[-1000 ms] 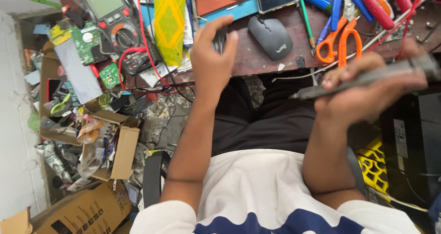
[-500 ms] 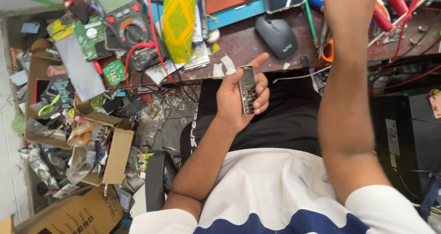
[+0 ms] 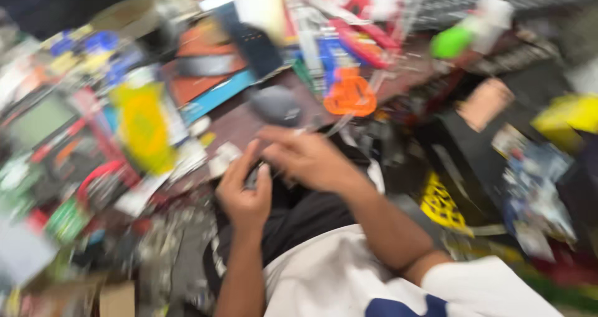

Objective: The person operates a small feature phone, then uses a cordless electric screwdriver to remove its screws and pries the back cover off by hand. They separate the housing, handle the battery and internal board, and use tweezers to work on the opened phone's internals.

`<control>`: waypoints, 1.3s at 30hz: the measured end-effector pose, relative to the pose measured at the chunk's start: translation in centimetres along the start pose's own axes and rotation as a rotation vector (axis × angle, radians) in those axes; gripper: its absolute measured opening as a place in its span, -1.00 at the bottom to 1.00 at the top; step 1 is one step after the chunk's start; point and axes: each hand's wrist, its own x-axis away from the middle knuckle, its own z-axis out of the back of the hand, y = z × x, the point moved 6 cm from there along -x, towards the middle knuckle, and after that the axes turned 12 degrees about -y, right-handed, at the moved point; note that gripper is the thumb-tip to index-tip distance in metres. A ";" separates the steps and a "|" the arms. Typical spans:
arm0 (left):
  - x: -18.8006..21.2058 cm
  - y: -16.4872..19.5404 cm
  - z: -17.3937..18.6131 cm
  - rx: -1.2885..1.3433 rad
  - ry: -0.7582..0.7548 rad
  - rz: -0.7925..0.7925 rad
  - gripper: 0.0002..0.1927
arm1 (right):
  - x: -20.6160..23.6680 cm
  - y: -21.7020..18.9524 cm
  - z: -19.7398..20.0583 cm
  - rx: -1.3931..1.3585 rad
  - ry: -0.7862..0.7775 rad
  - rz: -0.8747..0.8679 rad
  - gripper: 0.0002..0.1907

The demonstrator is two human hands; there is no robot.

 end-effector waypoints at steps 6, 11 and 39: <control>-0.9 1.0 -1.3 -0.177 0.091 -0.165 -0.70 | 2.0 -1.4 -0.8 0.126 -0.310 0.118 -0.46; -1.8 -1.5 -2.5 0.569 0.303 0.095 -0.68 | 5.7 -3.9 0.6 0.324 -0.009 0.395 -0.63; 2.7 -3.3 -0.3 2.215 -0.506 0.704 -0.01 | 6.2 -4.1 -2.5 0.370 -0.280 1.305 -0.86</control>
